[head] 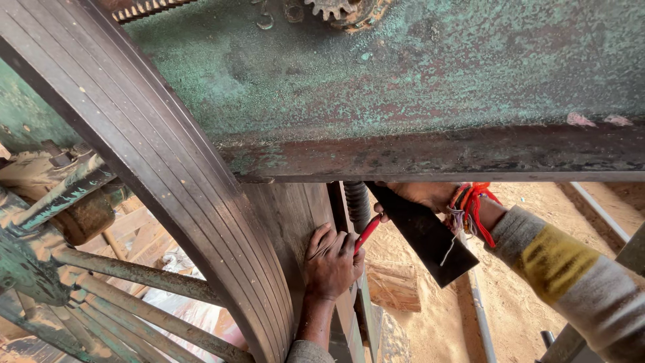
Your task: The person cleans various components of a large industrial machine, using a brush and a thin metal tool to remove sawdust and debris from gears, belts, and rotating wheels.
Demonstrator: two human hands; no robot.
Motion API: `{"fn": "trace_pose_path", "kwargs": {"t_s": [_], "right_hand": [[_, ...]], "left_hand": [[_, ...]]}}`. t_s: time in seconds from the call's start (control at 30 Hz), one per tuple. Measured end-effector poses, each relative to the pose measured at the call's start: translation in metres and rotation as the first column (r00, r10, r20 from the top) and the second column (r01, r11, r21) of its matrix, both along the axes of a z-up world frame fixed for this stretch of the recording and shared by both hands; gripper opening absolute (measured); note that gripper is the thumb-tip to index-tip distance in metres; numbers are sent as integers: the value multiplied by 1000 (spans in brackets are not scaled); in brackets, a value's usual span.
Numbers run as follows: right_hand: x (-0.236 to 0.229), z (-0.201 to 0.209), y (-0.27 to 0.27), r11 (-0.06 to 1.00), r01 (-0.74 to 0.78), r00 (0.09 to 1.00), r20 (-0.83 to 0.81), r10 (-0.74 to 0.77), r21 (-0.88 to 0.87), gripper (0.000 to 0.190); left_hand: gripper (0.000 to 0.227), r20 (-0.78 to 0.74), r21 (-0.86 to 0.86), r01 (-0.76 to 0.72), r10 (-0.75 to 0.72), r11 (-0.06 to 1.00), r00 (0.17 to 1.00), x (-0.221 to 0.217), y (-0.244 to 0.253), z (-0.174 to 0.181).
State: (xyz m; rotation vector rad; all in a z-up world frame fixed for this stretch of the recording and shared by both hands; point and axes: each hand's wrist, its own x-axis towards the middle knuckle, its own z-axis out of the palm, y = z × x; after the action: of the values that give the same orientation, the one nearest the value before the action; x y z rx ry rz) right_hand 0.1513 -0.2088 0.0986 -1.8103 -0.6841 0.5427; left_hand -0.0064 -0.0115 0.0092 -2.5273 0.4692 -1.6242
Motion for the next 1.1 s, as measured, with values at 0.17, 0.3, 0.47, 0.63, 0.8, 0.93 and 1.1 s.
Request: {"fn": "trace_pose_path", "kwargs": {"t_s": [0.17,0.3,0.47,0.63,0.8,0.93,1.1], "right_hand": [[0,-6,4,998,-45,999,32,44,33,39],[14,-11,-5,991,-84,974,220,58,107,39],[-15,9,-29,996,-43,611,790,-40,84,33],[-114,9,-80,967,255,938,-249,-240,29,52],[-163,-1,-98,912,406,861,-308,-405,-64,58],[-169,-22,-99,939,342,926,-181,-331,34,55],[-166,-38,-101,976,196,925,315,-215,90,46]], "left_hand": [[21,-79,-29,10,-12,1000,997,-1,-2,2],[22,-98,-18,36,-37,999,994,-5,-5,7],[22,-79,-25,-30,28,999,997,-9,-14,10],[29,-77,-8,-56,55,998,996,-15,-25,12],[37,-519,-216,-196,58,956,853,-33,-62,34],[37,-463,-850,-161,-564,502,684,-30,-100,24],[38,-248,-968,-128,-757,215,605,-16,-104,2]]}}
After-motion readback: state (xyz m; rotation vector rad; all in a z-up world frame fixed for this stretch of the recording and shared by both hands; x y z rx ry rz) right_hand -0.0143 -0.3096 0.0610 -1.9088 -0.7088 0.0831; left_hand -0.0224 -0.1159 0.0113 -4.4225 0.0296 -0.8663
